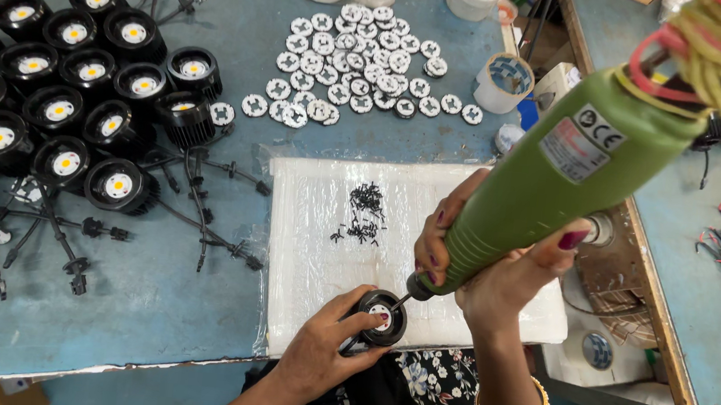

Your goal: The person assembles LED light fixtures by inserting a circular LED module into a black housing, connecting wires, and securing the module with screws using a green electric screwdriver. The person repeats this process for multiple units, placing completed fixtures aside.

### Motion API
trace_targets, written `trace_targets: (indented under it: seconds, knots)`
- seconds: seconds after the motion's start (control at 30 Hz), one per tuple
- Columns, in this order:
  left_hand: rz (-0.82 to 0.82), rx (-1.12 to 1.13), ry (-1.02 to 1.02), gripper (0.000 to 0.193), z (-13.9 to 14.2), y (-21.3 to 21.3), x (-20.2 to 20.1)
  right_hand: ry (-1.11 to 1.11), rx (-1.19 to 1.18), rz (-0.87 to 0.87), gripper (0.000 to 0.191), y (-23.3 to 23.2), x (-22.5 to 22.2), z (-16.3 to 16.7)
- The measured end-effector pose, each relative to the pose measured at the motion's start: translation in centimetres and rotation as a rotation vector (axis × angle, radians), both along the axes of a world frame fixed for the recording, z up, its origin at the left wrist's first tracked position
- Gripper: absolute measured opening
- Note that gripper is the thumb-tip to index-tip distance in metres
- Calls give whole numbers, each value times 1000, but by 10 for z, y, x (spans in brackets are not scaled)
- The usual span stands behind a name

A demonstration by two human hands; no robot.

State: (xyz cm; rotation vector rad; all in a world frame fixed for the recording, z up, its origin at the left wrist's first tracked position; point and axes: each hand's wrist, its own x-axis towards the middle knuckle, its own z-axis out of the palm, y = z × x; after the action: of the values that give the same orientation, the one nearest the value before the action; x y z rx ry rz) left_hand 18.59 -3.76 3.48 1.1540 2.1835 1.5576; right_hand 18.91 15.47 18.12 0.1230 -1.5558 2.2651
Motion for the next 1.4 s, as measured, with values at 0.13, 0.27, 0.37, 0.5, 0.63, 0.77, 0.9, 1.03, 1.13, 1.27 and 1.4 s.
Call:
trace_targets:
  seconds: [0.13, 0.27, 0.37, 0.5, 0.63, 0.77, 0.9, 1.03, 1.13, 1.27, 1.4]
  knots:
    - [-15, 11, -21, 40, 6, -6, 4, -69, 42, -90, 105, -7, 5, 9]
    - [-24, 18, -33, 39, 5, -5, 4, -67, 26, -98, 106, -6, 9, 8]
    - [-31, 27, -41, 39, 2, -4, 3, -90, -25, -110, 106, -2, 11, 2]
    - [-35, 26, -86, 39, -1, -8, 5, -40, 83, -161, 104, 4, 18, -3]
    - [-3, 34, -97, 41, 1, -8, 12, 114, -143, -176, 100, 12, 33, 2]
    - [71, -19, -134, 53, 9, -6, 19, 207, -148, -175, 96, 25, 53, 13]
    - [165, 49, -160, 69, 18, -13, 3, 215, -143, -200, 96, 28, 69, 20]
    - [400, -167, 103, 38, 17, -15, -25, 214, -129, -199, 98, 17, 80, 25]
    - [438, -169, 220, 27, 12, -12, -29, 222, -152, -174, 98, 6, 82, 29]
    - [454, -193, 165, 12, 9, -8, -26, 204, -155, -198, 98, -1, 85, 38]
    - [430, -194, 249, 10, 9, -5, -31, 209, -163, -191, 97, -1, 87, 44]
